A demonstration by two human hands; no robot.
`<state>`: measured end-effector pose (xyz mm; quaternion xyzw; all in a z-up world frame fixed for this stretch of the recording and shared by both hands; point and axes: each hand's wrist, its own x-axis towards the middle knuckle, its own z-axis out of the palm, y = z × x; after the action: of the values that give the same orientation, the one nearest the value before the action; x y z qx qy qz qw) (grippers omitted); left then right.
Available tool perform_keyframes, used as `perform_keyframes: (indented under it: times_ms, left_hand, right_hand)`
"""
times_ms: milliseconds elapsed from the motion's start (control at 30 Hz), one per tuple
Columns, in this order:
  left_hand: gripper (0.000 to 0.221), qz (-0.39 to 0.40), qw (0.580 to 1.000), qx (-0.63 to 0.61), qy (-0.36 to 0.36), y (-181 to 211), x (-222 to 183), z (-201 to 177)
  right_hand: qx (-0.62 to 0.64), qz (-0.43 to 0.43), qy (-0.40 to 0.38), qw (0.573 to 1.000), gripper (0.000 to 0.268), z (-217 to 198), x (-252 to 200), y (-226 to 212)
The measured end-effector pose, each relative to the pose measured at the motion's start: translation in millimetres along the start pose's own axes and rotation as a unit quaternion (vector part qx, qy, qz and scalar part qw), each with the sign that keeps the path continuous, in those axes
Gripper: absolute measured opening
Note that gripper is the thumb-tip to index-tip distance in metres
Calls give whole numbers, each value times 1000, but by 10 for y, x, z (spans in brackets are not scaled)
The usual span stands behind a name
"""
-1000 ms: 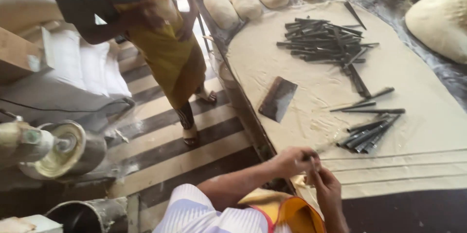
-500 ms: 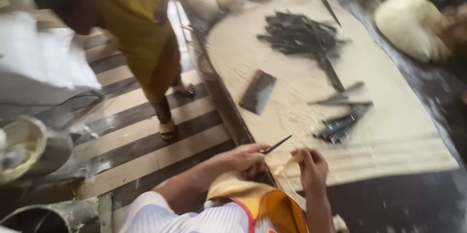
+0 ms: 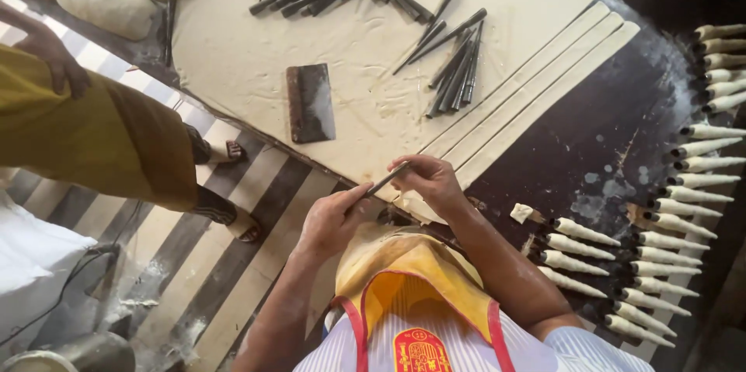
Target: The recorder is rolling thin strips of dough around metal cones to create horn-shaped pastries.
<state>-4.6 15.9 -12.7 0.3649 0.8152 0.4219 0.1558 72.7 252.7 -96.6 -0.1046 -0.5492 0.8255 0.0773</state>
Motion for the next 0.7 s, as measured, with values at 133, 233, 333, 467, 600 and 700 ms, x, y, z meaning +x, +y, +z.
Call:
perform_keyframes:
  times_ms: [133, 233, 333, 467, 600, 700]
  left_hand:
    - [26, -90, 992, -80, -21, -194, -28, 134]
    - [25, -57, 994, -94, 22, -49, -79, 214]
    - [25, -2, 987, 52, 154, 267, -53, 195]
    - [30, -8, 986, -24, 164, 67, -180, 424]
    - [29, -267, 685, -673, -78, -28, -205, 481]
    - [31, -164, 848, -503, 20, 56, -267, 535]
  right_hand:
    - [-58, -77, -81, 992, 20, -56, 20, 8]
    - [104, -52, -64, 991, 20, -103, 25, 340]
    - [130, 5, -6, 992, 27, -41, 108, 295]
    - [101, 37, 1, 994, 31, 5, 89, 135]
    - [164, 81, 21, 983, 32, 73, 133, 8]
    - [176, 82, 20, 981, 24, 33, 141, 140]
